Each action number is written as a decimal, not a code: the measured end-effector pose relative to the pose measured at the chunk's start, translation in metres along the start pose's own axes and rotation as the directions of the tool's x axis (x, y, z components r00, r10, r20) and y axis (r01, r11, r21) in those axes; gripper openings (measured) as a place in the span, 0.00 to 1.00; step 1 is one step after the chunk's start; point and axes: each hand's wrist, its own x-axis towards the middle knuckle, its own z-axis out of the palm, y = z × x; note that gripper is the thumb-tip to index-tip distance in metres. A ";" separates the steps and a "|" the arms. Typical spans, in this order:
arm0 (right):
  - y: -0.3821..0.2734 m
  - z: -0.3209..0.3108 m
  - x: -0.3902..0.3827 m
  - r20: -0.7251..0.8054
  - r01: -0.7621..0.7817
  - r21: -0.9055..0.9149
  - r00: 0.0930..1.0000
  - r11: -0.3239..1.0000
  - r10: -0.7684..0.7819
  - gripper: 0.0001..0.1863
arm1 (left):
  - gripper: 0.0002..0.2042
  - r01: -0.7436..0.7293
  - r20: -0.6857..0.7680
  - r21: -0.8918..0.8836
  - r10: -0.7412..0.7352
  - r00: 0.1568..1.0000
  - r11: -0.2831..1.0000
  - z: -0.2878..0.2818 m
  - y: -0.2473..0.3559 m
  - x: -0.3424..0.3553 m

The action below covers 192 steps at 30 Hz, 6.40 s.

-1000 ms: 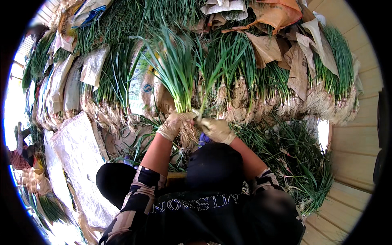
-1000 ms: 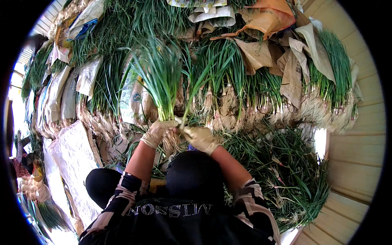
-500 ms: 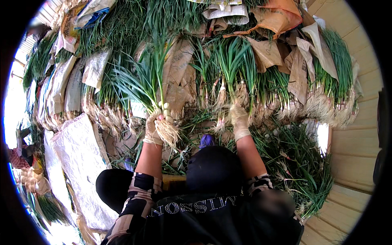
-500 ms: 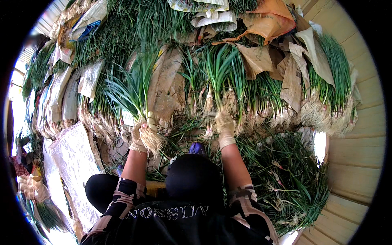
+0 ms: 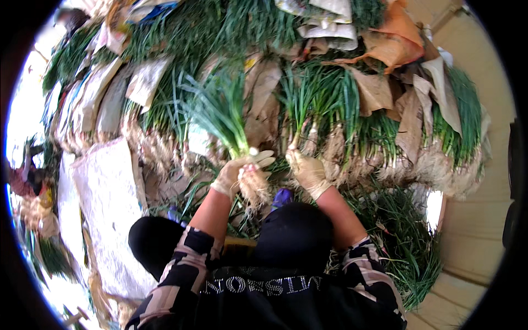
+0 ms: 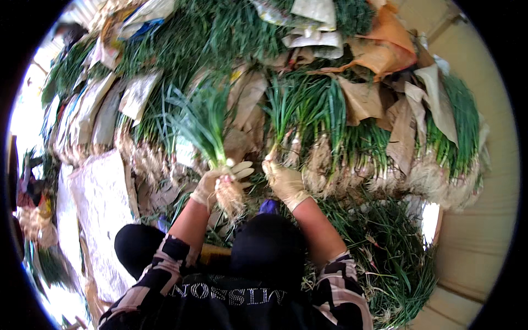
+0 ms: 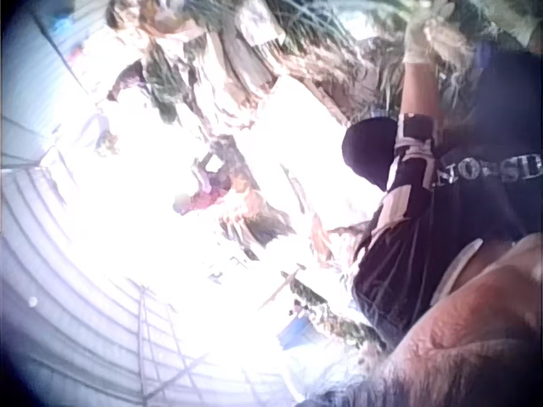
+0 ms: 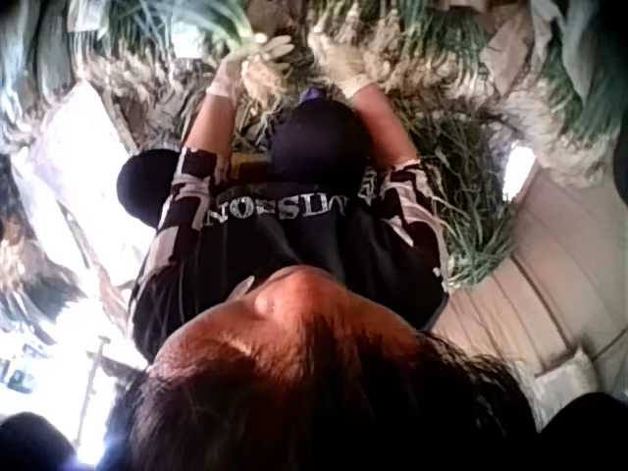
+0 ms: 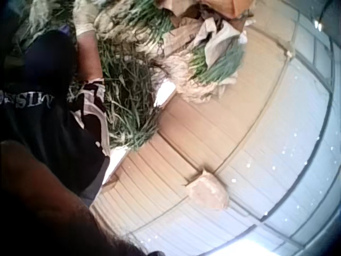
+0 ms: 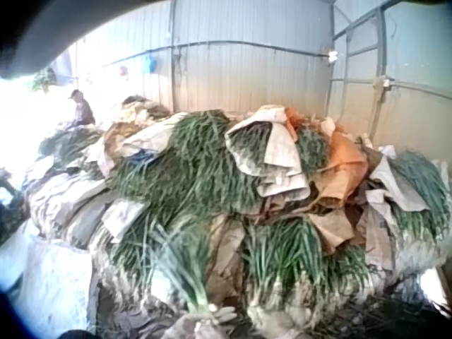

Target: The person sits on the floor and sorts green onions by hand, gathering them into bundles and placing them on a white tarp. The person wears gloves and handles the onions one at a time.

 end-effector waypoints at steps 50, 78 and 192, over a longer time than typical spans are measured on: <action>0.073 -0.062 0.033 -0.168 -0.005 0.950 0.833 0.311 0.527 0.16 | 0.23 -0.220 0.044 -0.207 0.233 0.971 0.953 -0.037 0.008 -0.031; -0.046 0.049 0.069 0.222 -0.190 0.817 0.975 0.544 0.006 0.40 | 0.25 -0.198 0.211 -0.130 0.223 0.952 0.971 -0.040 0.010 -0.031; 0.115 0.092 -0.088 0.834 0.540 0.016 0.457 0.841 -0.309 0.27 | 0.15 -0.433 -0.128 0.106 0.445 0.887 0.895 -0.033 0.058 -0.034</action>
